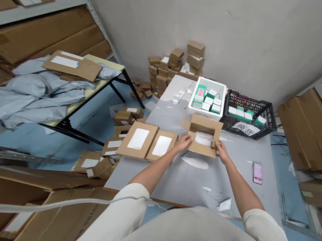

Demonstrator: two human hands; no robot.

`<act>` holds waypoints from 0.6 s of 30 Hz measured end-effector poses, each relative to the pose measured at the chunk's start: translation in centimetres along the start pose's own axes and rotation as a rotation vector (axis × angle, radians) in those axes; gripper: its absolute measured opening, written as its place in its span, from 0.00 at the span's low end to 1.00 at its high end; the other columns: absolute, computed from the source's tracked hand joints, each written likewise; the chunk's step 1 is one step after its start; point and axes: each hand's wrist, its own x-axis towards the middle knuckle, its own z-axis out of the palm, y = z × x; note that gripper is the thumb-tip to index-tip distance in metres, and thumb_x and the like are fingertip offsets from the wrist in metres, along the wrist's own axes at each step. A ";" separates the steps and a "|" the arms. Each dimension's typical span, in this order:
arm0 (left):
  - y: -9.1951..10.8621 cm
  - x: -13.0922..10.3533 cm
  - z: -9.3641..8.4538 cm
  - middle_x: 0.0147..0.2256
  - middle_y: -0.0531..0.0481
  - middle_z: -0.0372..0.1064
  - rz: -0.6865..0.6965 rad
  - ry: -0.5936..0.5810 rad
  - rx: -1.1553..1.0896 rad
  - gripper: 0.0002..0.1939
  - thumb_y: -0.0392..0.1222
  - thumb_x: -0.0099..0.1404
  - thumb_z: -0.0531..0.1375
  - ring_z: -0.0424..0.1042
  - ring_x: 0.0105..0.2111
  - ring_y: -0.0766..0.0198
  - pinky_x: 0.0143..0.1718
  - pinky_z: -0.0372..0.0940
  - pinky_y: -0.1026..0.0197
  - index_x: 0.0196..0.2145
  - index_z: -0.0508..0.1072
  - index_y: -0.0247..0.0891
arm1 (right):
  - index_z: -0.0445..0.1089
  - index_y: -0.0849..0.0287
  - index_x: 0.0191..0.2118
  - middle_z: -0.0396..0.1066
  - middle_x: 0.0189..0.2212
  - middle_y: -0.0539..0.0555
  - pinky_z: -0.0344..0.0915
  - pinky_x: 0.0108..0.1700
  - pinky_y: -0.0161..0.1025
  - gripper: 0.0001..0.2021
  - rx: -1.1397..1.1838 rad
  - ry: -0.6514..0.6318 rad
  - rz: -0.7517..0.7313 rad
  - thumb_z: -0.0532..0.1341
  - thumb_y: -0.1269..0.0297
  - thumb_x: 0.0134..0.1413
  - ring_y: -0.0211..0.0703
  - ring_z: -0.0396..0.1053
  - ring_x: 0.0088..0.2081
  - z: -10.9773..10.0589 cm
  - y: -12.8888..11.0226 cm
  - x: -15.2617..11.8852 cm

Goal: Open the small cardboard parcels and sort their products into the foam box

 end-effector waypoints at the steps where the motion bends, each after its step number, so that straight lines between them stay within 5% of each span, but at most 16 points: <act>1: -0.1 -0.7 0.0 0.58 0.42 0.78 -0.003 -0.010 -0.004 0.17 0.55 0.70 0.61 0.74 0.61 0.48 0.68 0.63 0.48 0.47 0.80 0.43 | 0.63 0.39 0.69 0.71 0.67 0.56 0.74 0.57 0.58 0.34 0.018 0.001 0.013 0.64 0.37 0.61 0.59 0.70 0.65 -0.1 0.2 -0.8; 7: 1.4 -5.0 0.3 0.67 0.41 0.68 0.070 -0.008 -0.037 0.25 0.54 0.66 0.66 0.67 0.69 0.47 0.71 0.59 0.47 0.58 0.73 0.45 | 0.63 0.39 0.67 0.71 0.66 0.55 0.75 0.53 0.52 0.32 0.059 -0.007 -0.026 0.64 0.38 0.60 0.55 0.71 0.64 -1.7 0.6 -4.7; 12: 2.8 -7.6 0.9 0.68 0.34 0.65 0.042 0.107 -0.172 0.36 0.51 0.67 0.66 0.67 0.68 0.46 0.68 0.62 0.45 0.68 0.61 0.42 | 0.63 0.41 0.66 0.72 0.65 0.55 0.76 0.51 0.49 0.35 0.035 -0.029 -0.062 0.65 0.35 0.57 0.55 0.72 0.63 -3.0 -0.5 -6.3; 18: 2.8 -11.4 -1.5 0.67 0.37 0.67 0.107 0.232 -0.164 0.37 0.53 0.65 0.66 0.64 0.70 0.45 0.71 0.59 0.47 0.69 0.68 0.42 | 0.65 0.41 0.66 0.74 0.64 0.56 0.76 0.54 0.50 0.39 0.004 -0.145 -0.206 0.66 0.29 0.54 0.57 0.71 0.63 -1.2 -2.1 -7.5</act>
